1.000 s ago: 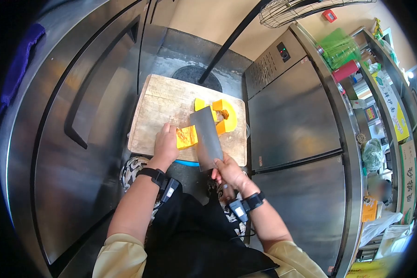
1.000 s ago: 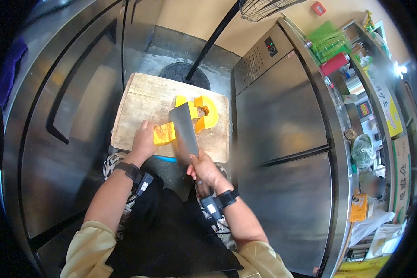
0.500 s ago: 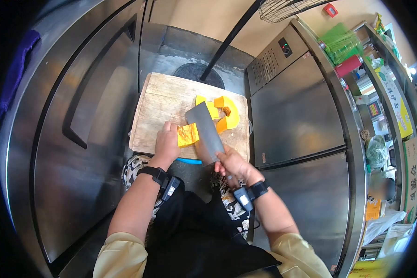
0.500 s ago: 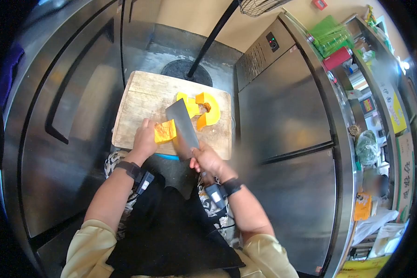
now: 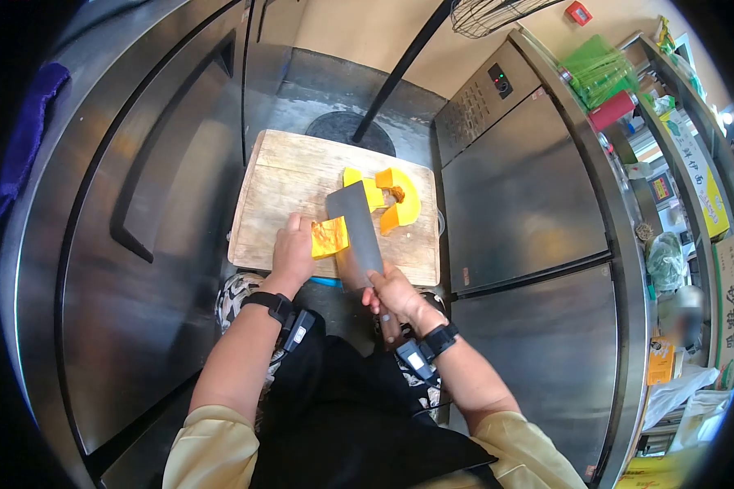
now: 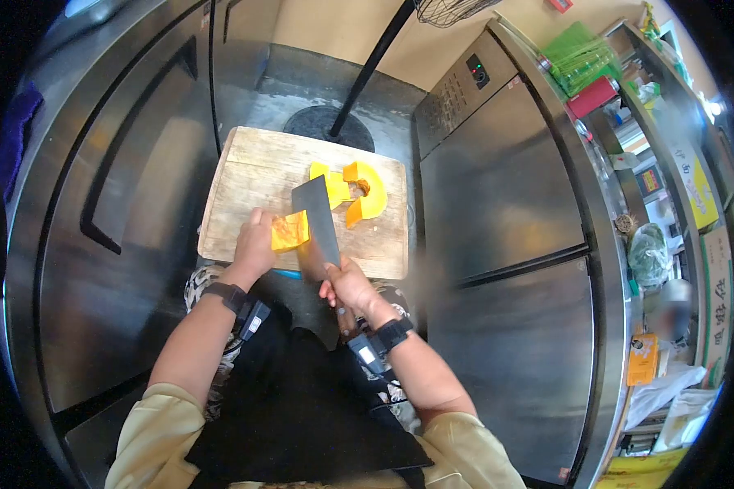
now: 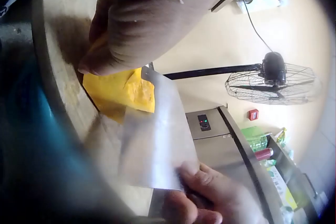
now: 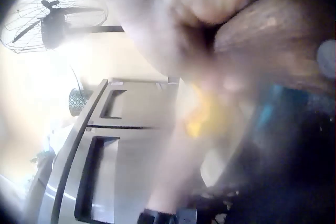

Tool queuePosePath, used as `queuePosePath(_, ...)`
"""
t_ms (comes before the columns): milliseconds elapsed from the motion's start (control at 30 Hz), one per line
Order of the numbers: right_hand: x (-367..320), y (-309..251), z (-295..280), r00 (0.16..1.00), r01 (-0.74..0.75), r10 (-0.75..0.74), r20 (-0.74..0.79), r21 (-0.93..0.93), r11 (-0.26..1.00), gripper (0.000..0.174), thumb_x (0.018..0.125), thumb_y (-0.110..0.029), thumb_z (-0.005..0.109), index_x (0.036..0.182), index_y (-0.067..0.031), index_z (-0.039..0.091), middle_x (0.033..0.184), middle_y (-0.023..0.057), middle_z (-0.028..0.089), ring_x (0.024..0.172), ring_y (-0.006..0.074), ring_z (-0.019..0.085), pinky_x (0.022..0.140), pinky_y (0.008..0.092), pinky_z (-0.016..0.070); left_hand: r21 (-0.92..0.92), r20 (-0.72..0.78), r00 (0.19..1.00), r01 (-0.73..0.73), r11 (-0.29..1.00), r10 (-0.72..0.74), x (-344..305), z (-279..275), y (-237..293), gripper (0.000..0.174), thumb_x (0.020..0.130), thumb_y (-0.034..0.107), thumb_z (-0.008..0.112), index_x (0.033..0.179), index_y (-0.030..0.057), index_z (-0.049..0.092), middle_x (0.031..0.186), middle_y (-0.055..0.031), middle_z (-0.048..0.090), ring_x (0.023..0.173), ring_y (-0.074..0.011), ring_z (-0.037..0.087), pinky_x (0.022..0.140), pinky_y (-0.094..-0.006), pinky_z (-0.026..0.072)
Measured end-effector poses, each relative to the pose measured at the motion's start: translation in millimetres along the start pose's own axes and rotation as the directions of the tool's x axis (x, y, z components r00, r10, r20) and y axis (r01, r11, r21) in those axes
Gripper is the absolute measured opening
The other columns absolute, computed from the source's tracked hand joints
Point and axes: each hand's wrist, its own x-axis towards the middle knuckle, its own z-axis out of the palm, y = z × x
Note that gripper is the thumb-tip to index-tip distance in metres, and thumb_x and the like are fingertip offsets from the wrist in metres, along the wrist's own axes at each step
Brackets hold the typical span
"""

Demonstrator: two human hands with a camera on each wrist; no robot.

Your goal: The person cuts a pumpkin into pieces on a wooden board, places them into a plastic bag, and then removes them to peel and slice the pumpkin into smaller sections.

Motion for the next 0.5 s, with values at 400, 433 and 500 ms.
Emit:
queuePosePath(400, -6, -4, -6, 0.998, -0.054, 0.051, 0.038, 0.084, 0.995, 0.017, 0.101, -0.017, 0.04, 0.114, -0.0053, 0.042, 0.061, 0.0077, 0.057, 0.042, 0.0108, 0.046, 0.04, 0.0252, 0.0425, 0.008, 0.011, 1.0, -0.029, 1.0, 0.029, -1, -3, 5, 0.051, 0.064, -0.014, 0.061, 0.111, 0.0048, 0.054, 0.114, -0.0147, 0.05, 0.099, -0.0391, 0.054, 0.086, -0.0434, 0.0471)
queuePosePath(433, -8, -3, -1, 0.999, -0.042, 0.039, 0.03, 0.103, 0.994, 0.018, 0.101, -0.018, 0.04, 0.114, -0.0053, 0.042, 0.061, 0.0077, 0.057, 0.042, 0.011, 0.046, 0.04, 0.0255, 0.0426, -0.003, 0.012, 1.0, -0.027, 1.0, 0.027, 0, -2, 4, 0.051, 0.064, -0.014, 0.061, 0.111, 0.0047, 0.054, 0.114, -0.0148, 0.05, 0.1, -0.0392, 0.054, 0.086, -0.0435, 0.047)
queuePosePath(500, -7, 2, 2, 1.0, -0.003, 0.0, 0.023, 0.114, 0.993, 0.018, 0.102, -0.018, 0.04, 0.114, -0.0051, 0.042, 0.062, 0.008, 0.057, 0.043, 0.0118, 0.048, 0.041, 0.0264, 0.0427, -0.006, 0.012, 0.999, -0.033, 0.999, 0.033, 1, 1, 2, 0.051, 0.064, -0.014, 0.061, 0.111, 0.0048, 0.054, 0.115, -0.0148, 0.05, 0.1, -0.0396, 0.053, 0.086, -0.0438, 0.0469)
